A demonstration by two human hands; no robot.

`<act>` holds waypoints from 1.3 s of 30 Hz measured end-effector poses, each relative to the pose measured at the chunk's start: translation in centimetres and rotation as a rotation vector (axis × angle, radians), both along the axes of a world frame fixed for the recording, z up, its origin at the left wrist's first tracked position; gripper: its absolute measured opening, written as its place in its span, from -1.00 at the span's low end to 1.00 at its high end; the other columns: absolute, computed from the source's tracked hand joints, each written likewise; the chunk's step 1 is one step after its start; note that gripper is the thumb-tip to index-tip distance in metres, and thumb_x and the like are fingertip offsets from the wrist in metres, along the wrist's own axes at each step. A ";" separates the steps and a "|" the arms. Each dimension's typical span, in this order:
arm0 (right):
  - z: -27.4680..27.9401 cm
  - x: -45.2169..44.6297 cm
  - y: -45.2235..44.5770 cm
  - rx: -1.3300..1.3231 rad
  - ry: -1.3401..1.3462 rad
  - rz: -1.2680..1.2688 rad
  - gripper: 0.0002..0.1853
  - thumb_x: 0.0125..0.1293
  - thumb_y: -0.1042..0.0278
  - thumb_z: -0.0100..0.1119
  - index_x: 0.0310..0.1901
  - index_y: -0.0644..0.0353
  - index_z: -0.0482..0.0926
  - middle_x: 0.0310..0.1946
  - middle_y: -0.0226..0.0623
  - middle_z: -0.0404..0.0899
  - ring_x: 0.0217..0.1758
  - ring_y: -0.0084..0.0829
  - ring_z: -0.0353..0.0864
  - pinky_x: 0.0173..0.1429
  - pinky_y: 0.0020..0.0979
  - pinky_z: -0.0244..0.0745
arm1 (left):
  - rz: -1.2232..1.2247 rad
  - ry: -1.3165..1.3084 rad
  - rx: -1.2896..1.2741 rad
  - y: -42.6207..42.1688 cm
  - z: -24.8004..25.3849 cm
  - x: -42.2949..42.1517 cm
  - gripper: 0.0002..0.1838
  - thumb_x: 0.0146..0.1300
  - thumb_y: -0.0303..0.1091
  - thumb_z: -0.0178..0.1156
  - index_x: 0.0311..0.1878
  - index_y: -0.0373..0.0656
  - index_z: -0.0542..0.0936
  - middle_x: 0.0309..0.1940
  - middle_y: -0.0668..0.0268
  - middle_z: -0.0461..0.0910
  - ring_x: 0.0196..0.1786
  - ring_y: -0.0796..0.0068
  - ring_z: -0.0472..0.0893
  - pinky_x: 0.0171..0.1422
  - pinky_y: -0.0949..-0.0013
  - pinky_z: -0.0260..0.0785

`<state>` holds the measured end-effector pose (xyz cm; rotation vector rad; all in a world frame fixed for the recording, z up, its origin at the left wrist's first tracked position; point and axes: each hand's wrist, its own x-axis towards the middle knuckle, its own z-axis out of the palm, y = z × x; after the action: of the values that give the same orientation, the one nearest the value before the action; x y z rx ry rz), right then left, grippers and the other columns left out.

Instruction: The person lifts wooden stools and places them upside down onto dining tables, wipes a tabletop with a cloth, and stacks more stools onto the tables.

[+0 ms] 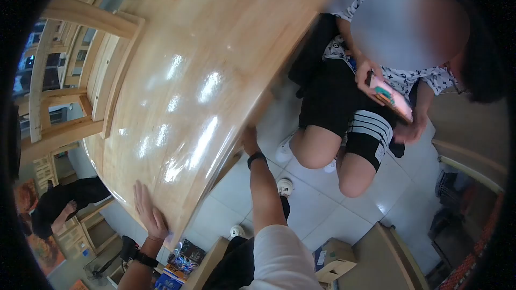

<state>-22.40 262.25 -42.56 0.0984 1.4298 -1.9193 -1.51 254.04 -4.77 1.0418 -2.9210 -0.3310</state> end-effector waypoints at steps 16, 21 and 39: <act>4.8 -0.8 8.6 -0.010 -0.458 -0.043 -0.40 0.03 0.12 0.28 0.07 0.25 0.35 -0.08 -0.30 0.45 -0.05 -0.41 0.44 0.04 -0.41 0.33 | -0.031 -0.008 -0.040 0.3 0.5 -0.4 -0.46 0.22 -0.31 -0.33 0.28 -0.30 0.11 0.32 -0.02 0.02 0.38 -0.02 -0.04 0.38 0.04 -0.27; 4.5 -0.2 10.8 0.036 -0.461 -0.059 -0.47 0.09 0.14 0.22 0.05 0.24 0.35 -0.16 -0.32 0.48 -0.12 -0.43 0.51 -0.04 -0.41 0.44 | -0.032 -0.009 -0.044 0.7 0.5 -0.4 -0.45 0.22 -0.31 -0.33 0.28 -0.31 0.10 0.31 -0.01 0.03 0.38 0.00 -0.04 0.38 0.05 -0.27; 7.6 5.1 19.3 0.002 -0.492 -0.050 -0.52 0.05 0.22 0.23 -0.01 0.30 0.41 -0.20 -0.27 0.52 -0.18 -0.42 0.53 -0.10 -0.42 0.43 | -0.113 0.048 -0.087 0.1 -0.4 0.6 -0.42 0.29 -0.13 -0.39 0.31 -0.27 0.06 0.34 0.09 -0.01 0.39 0.05 -0.05 0.39 0.10 -0.28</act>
<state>-17.30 281.56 -35.01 0.5704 1.1026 -1.7701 -0.90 254.18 -5.21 0.8474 -2.9283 -0.2258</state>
